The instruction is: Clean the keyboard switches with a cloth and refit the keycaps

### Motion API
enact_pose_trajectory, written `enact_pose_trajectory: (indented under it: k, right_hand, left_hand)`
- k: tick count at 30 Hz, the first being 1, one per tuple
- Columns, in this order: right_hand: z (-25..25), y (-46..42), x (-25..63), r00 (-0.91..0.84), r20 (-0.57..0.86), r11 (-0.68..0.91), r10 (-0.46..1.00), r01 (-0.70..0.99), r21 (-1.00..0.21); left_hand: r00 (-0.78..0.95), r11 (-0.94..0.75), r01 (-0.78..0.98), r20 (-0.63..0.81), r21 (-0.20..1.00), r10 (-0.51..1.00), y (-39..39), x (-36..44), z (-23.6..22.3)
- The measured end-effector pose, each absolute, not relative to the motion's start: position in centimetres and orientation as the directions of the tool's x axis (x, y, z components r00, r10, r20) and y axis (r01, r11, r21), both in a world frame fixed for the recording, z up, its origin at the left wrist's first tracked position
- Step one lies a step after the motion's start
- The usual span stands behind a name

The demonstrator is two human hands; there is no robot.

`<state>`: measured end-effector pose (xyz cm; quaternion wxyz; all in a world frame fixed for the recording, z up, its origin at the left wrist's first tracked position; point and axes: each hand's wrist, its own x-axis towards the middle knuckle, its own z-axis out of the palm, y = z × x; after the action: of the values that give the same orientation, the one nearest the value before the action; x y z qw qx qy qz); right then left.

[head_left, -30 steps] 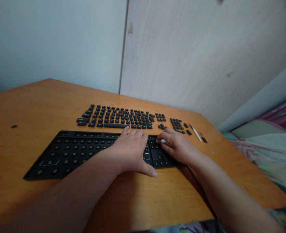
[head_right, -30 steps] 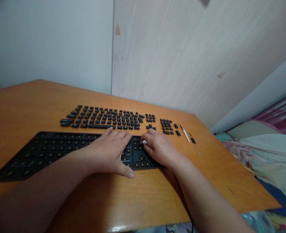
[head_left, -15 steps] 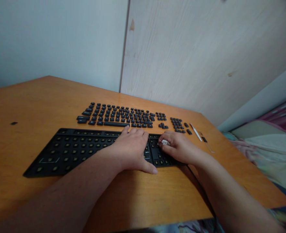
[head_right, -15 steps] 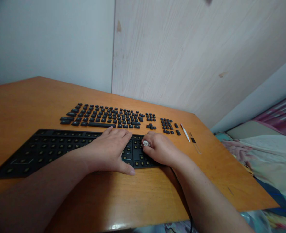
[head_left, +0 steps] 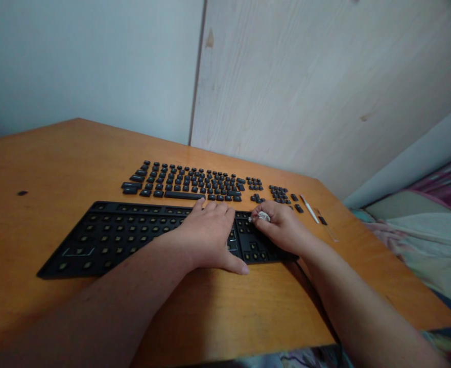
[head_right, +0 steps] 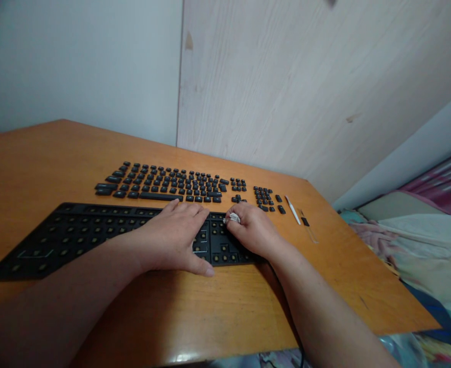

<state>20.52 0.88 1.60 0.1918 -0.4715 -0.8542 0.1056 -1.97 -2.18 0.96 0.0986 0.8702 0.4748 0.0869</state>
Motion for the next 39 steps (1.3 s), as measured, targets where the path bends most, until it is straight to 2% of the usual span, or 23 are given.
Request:
enact_pose_trajectory:
  k: [5,11,14,20,25,27,30,34,39]
  right_hand:
    - [2.0,0.5,20.1,-0.525,0.178,0.554,0.833,0.79,-0.264]
    - [2.6,-0.2,19.9,-0.562,0.081,0.564,0.823,0.791,-0.236]
    - [2.8,-0.2,20.0,-0.567,0.058,0.559,0.822,0.782,-0.278]
    - [3.2,-0.1,20.6,-0.605,0.002,0.539,0.797,0.708,-0.456]
    - [1.9,0.5,20.8,-0.465,0.117,0.45,0.877,0.714,-0.536]
    - [1.4,0.8,20.7,-0.425,0.185,0.456,0.886,0.727,-0.513]
    - [1.2,1.0,20.4,-0.459,0.237,0.517,0.856,0.745,-0.422]
    - [1.7,0.5,20.1,-0.524,0.188,0.556,0.831,0.766,-0.322]
    - [2.6,-0.1,20.0,-0.568,0.075,0.56,0.819,0.765,-0.318]
  left_hand:
    - [0.536,-0.533,0.806,0.064,0.257,0.842,-2.2,-1.9,1.0]
    - [0.533,-0.53,0.806,0.068,0.264,0.844,-2.1,-1.9,0.9]
    - [0.526,-0.524,0.812,0.066,0.258,0.848,-2.1,-1.9,0.9]
    - [0.529,-0.533,0.808,0.09,0.252,0.844,-2.2,-1.9,0.8]
    - [0.523,-0.526,0.811,0.083,0.258,0.848,-2.2,-1.9,0.8]
    - [0.523,-0.525,0.81,0.082,0.26,0.848,-2.2,-1.9,0.8]
    - [0.527,-0.53,0.807,0.088,0.261,0.845,-2.2,-1.9,0.7]
    - [0.536,-0.543,0.801,0.102,0.252,0.838,-2.1,-2.0,0.6]
    - [0.543,-0.55,0.796,0.105,0.252,0.833,-2.1,-2.0,0.5]
